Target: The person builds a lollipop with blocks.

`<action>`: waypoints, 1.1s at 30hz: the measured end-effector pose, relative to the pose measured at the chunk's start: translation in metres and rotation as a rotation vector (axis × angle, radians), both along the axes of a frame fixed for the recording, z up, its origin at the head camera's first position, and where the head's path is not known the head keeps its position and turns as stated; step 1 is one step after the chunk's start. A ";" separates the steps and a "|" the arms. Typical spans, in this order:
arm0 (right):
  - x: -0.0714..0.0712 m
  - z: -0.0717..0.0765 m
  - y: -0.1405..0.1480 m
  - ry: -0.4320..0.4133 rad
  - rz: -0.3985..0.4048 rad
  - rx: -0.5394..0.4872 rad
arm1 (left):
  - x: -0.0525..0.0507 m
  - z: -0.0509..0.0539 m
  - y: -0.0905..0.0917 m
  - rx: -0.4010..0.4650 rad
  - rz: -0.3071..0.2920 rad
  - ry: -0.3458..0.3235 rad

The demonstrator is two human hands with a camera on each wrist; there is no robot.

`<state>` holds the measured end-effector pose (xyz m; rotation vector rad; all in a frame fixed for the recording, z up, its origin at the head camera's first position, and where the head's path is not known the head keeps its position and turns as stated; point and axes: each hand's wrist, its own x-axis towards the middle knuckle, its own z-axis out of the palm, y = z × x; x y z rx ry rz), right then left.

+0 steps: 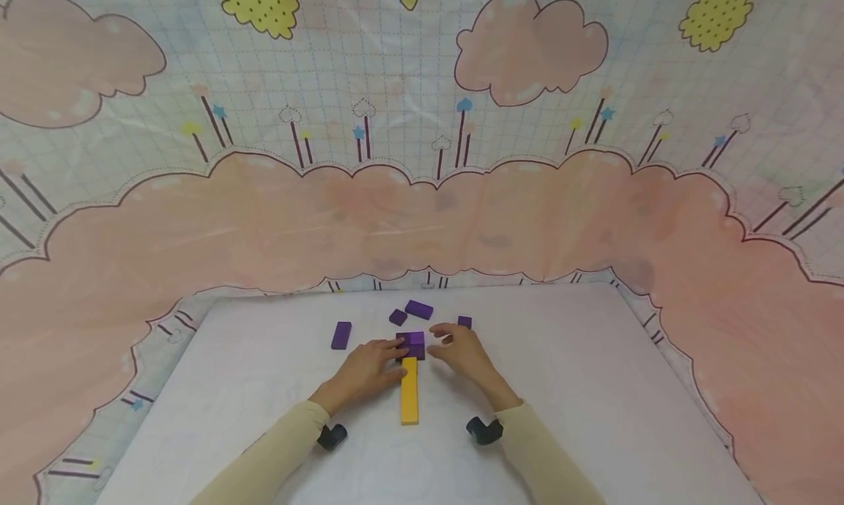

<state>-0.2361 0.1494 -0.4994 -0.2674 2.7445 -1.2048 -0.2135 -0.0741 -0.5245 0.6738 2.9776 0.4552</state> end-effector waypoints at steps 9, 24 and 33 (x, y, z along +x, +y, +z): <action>-0.001 0.000 0.021 0.051 0.018 -0.042 | 0.000 0.000 -0.001 0.016 -0.004 0.014; -0.012 -0.002 0.070 0.145 0.194 -0.032 | 0.000 0.004 -0.002 0.033 -0.008 0.006; -0.023 -0.011 0.092 0.006 0.302 0.001 | 0.000 0.002 -0.003 0.027 -0.011 0.012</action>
